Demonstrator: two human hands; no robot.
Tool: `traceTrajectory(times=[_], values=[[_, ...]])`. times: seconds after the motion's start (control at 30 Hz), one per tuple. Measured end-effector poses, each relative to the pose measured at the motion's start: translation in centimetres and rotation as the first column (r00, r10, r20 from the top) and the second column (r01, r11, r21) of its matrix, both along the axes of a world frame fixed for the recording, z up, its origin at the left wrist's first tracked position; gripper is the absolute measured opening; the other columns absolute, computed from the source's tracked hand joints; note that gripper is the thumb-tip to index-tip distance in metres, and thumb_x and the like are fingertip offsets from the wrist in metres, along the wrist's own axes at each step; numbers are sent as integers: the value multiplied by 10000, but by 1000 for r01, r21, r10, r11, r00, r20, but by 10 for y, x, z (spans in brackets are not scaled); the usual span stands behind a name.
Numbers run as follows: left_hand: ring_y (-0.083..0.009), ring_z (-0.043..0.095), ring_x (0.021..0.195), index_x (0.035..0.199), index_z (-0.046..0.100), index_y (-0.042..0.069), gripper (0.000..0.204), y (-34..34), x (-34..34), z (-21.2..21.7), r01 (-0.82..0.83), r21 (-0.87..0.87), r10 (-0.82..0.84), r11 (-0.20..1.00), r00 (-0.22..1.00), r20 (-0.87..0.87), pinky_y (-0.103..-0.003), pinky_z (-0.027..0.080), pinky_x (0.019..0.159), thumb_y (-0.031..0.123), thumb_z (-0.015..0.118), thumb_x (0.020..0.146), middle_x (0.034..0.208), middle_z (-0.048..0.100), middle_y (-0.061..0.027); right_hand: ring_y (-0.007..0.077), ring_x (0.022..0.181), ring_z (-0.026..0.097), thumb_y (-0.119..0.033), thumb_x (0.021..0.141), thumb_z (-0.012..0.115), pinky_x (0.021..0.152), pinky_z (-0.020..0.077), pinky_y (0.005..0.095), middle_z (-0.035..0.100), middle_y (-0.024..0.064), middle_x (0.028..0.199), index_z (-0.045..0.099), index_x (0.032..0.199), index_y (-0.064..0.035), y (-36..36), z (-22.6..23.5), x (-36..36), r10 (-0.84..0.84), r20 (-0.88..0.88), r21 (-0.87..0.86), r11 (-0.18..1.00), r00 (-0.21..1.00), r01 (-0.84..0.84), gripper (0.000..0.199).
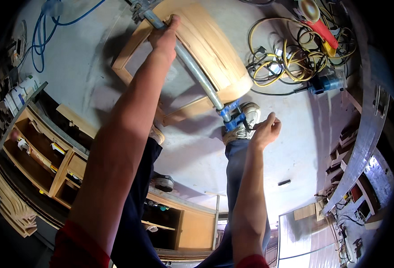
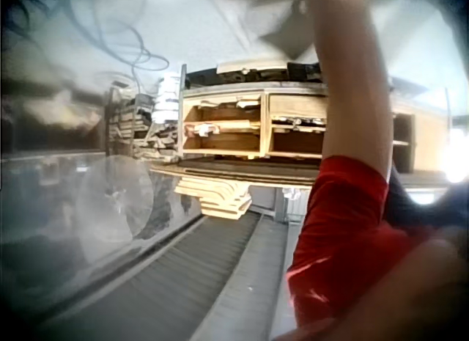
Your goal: The person assembles a wooden frame by measuring, positioning, and clamping wooden pieces together. They use a tape measure, clamps, and a hammer to secure the frame components on a workbench in a workshop.
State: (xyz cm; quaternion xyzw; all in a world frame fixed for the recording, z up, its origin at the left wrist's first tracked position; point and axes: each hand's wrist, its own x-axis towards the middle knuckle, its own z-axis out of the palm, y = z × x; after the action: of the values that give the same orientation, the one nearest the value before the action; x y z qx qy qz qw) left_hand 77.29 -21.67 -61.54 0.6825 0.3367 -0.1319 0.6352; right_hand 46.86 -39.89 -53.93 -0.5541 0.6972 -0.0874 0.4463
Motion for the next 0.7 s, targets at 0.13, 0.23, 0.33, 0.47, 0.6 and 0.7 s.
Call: traceTrajectory(times=[0.13,0.23,0.33,0.47,0.6,0.7], values=[[-268,616,1200,1380,515,-74,651,-21,5,-6,4,29,-4,1000,1000,-15,-371,481,1037,289,778,908,1363,615,-172,77,574,437,-287,1049,576,530,382,265,507,-22,654,576,852,-60,40,28,-39,300,175,265,903,938,-338,300],[-304,608,1225,1444,445,-70,759,-12,7,-5,205,116,-172,972,954,-247,-376,486,1019,472,669,963,1388,593,-212,314,716,648,-239,1017,606,676,510,395,668,153,787,618,1065,-34,57,42,-29,844,37,250,511,536,-822,211],[-334,552,1305,1457,447,-58,774,-25,7,16,346,161,-276,924,897,-345,-393,455,1054,536,597,985,1466,528,-229,379,903,627,-203,991,619,792,506,459,668,193,931,617,1081,-29,58,35,-45,820,-82,65,572,567,-818,197],[-248,676,885,1373,532,81,557,22,4,-7,254,67,-231,965,943,-239,-431,603,767,445,666,974,1212,624,-112,222,904,659,-208,1006,640,818,509,336,691,117,923,589,1107,-2,63,42,-51,743,-6,70,668,669,-741,236],[-181,592,684,1126,498,113,208,15,-12,47,-89,-303,-32,949,928,-371,-371,570,628,219,637,1014,809,505,-46,163,851,651,-379,1032,576,750,554,346,685,63,951,613,1080,-61,45,34,-74,132,-72,384,918,989,-94,324],[-138,491,588,1121,485,112,211,19,-18,68,-200,-377,88,905,952,-293,-335,486,534,201,643,1014,729,479,-10,178,785,651,-346,1025,583,726,569,370,681,41,905,622,1103,-65,48,21,-89,49,35,720,691,998,-59,294]])
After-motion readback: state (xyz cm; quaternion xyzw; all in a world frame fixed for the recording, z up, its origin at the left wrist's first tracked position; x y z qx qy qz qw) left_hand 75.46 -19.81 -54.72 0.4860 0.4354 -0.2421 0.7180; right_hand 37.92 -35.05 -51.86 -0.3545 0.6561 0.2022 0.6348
